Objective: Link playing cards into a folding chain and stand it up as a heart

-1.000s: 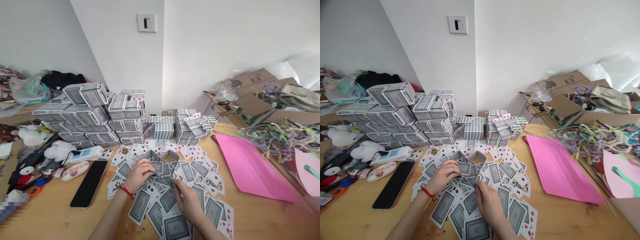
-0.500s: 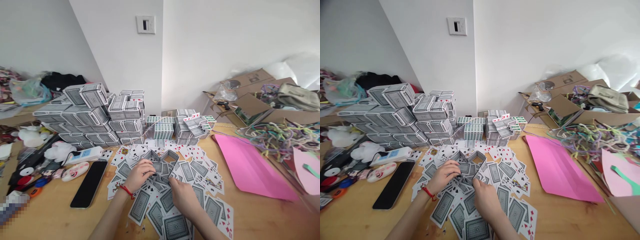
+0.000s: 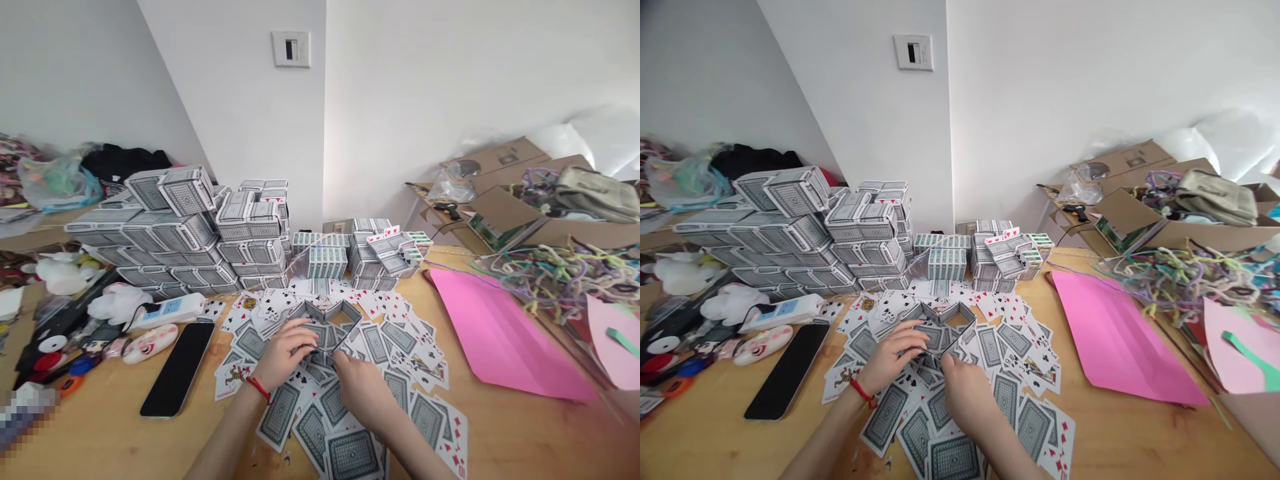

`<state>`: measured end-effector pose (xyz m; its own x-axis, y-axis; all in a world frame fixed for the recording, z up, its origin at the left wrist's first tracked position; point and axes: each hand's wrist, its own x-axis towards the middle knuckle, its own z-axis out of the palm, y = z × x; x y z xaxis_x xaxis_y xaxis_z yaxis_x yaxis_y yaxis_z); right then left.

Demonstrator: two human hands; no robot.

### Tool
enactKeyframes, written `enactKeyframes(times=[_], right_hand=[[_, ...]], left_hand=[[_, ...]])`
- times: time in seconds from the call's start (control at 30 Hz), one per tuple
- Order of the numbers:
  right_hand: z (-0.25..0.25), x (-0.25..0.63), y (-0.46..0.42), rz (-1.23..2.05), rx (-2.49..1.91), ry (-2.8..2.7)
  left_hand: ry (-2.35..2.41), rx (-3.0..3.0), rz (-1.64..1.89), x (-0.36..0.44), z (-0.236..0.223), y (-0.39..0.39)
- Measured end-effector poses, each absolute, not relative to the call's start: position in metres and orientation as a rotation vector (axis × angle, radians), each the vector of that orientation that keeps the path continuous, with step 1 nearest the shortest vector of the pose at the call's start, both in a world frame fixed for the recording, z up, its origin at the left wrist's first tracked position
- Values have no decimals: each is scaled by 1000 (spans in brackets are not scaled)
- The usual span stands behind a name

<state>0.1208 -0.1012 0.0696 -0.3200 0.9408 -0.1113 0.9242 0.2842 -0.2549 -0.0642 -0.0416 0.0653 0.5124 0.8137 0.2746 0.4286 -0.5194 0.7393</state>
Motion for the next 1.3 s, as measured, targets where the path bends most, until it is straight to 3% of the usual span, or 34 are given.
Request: enactKeyframes(times=[0.17,0.23,0.33,0.4,0.63,0.97,1.3], right_hand=[[72,125,-105,455,-1746,-2382],[73,125,-106,455,-1726,-2352],[72,123,-107,420,-1671,-2335],[68,120,-108,370,-1619,-2355],[57,113,-110,223,-1525,-2444],[44,102,-103,267,-1644,-2413],[62,113,-103,715,-1494,-2153]], left_hand=[[1576,1587,1286,-64,64,-55],[1680,1199,1152,-64,63,-63],[1514,909,706,-58,61,-71],[1429,801,589,-53,60,-74],[1407,616,651,-43,56,-64],[1329,507,724,-38,52,-69],[1320,520,721,-40,51,-68]])
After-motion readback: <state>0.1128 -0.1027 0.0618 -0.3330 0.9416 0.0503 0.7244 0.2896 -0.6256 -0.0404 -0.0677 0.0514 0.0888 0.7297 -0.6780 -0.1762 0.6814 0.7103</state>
